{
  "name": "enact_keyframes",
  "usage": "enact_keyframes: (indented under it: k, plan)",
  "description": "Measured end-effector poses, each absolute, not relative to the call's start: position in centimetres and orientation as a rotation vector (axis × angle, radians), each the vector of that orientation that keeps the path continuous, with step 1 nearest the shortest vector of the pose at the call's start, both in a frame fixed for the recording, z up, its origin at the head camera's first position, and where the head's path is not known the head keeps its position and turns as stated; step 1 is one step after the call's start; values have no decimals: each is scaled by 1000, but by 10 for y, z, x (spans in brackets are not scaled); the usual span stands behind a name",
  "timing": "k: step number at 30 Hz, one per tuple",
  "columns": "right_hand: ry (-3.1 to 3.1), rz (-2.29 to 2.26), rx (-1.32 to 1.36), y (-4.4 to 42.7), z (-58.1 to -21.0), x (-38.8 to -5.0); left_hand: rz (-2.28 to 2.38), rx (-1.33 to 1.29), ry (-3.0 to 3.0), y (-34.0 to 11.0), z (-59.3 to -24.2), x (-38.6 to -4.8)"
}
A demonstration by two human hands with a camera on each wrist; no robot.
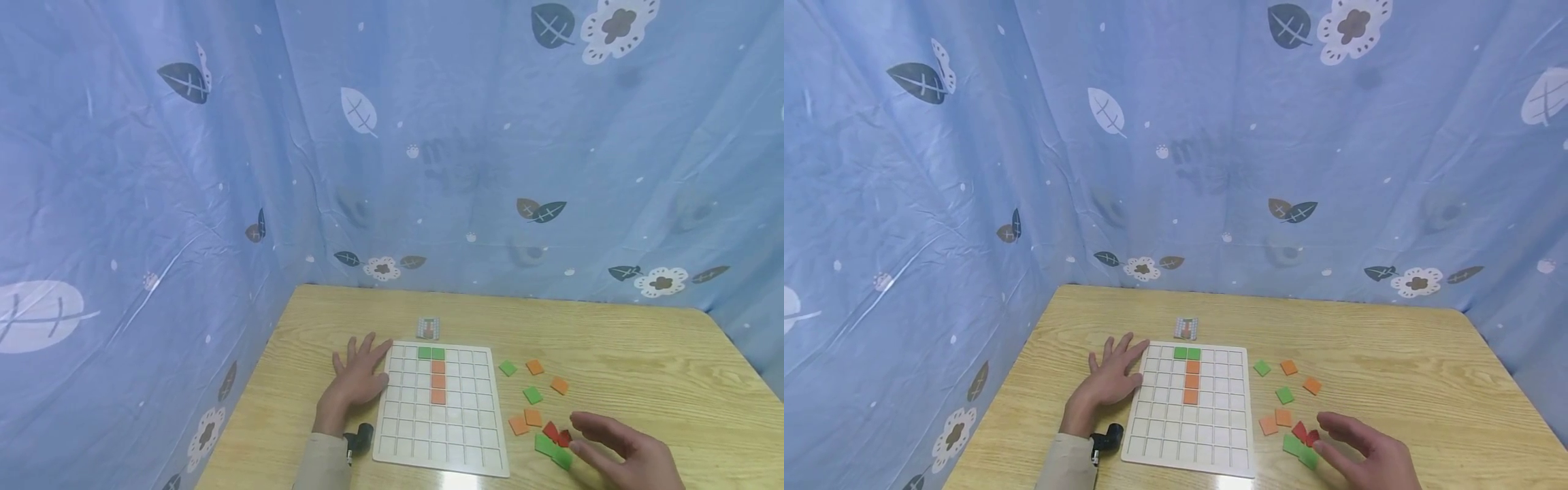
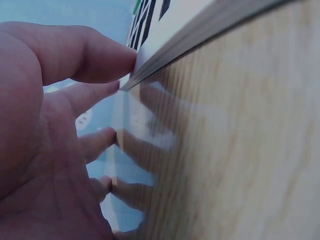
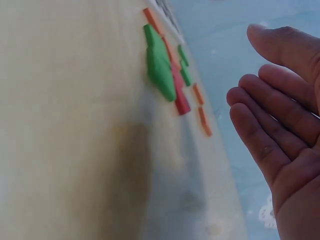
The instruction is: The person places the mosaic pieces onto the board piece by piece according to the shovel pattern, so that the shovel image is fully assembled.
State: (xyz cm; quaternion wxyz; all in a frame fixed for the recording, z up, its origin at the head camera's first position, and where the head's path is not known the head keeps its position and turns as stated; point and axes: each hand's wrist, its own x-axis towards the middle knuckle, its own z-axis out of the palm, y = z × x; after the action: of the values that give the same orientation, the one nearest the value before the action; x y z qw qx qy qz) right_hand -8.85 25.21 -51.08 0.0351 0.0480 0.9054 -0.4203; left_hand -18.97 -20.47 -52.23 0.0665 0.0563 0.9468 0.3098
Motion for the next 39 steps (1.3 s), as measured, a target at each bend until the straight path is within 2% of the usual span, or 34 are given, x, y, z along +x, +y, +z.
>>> enact_keyframes:
  k: [6,14,31,39]
  plan:
    - [2613,-1409,359,254,-519,-80,933,164,2857,-205,-523,-190]
    - [2708,-1341,385,248,-532,-75,960,167,2845,-204,-524,-189]
    - [2717,-1221,279,252,-542,-74,982,177,2843,-204,-523,-189]
    - [2863,-1110,141,246,-542,-70,1020,172,2861,-204,-531,-192]
